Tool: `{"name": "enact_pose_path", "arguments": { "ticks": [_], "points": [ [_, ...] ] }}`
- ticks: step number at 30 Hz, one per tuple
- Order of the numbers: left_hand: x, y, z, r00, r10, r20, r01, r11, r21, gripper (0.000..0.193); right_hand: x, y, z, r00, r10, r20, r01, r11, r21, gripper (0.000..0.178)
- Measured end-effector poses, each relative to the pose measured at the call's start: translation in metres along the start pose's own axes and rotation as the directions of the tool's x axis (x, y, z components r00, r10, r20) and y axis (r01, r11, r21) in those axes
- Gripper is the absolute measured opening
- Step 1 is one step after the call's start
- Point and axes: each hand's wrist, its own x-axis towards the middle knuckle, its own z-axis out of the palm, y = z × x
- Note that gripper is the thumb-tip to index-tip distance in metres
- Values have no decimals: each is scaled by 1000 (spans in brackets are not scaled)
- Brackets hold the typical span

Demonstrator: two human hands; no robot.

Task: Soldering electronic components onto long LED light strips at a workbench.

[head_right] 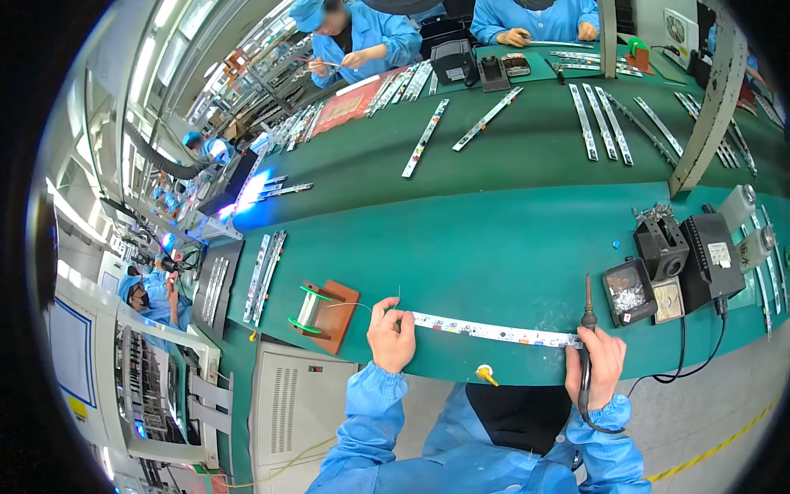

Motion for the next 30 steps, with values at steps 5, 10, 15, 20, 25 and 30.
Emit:
{"name": "enact_pose_path", "arguments": {
  "ticks": [5,10,15,20,25,30],
  "points": [
    [5,-3,0,998,-55,12,55,998,-39,9,-21,12,-11,988,-48,-149,43,998,-36,31],
    [2,1,-12,996,55,-67,-57,998,-33,9,-27,20,-24,992,54,-118,-67,992,-105,27],
    [-4,-2,-1,997,60,-42,-62,997,-51,9,-25,15,-24,991,42,-129,-49,998,-50,26],
    [-14,3,-6,1000,17,-5,-17,997,-77,7,-25,11,-26,993,45,-112,-41,999,35,26],
    [-2,-2,-1,998,66,-5,-66,992,-108,7,-14,12,-13,999,22,-31,-20,998,55,25],
    [9,-2,-8,998,37,56,-31,995,-99,10,5,9,6,1000,11,-27,-8,996,92,35]
  ]
}}
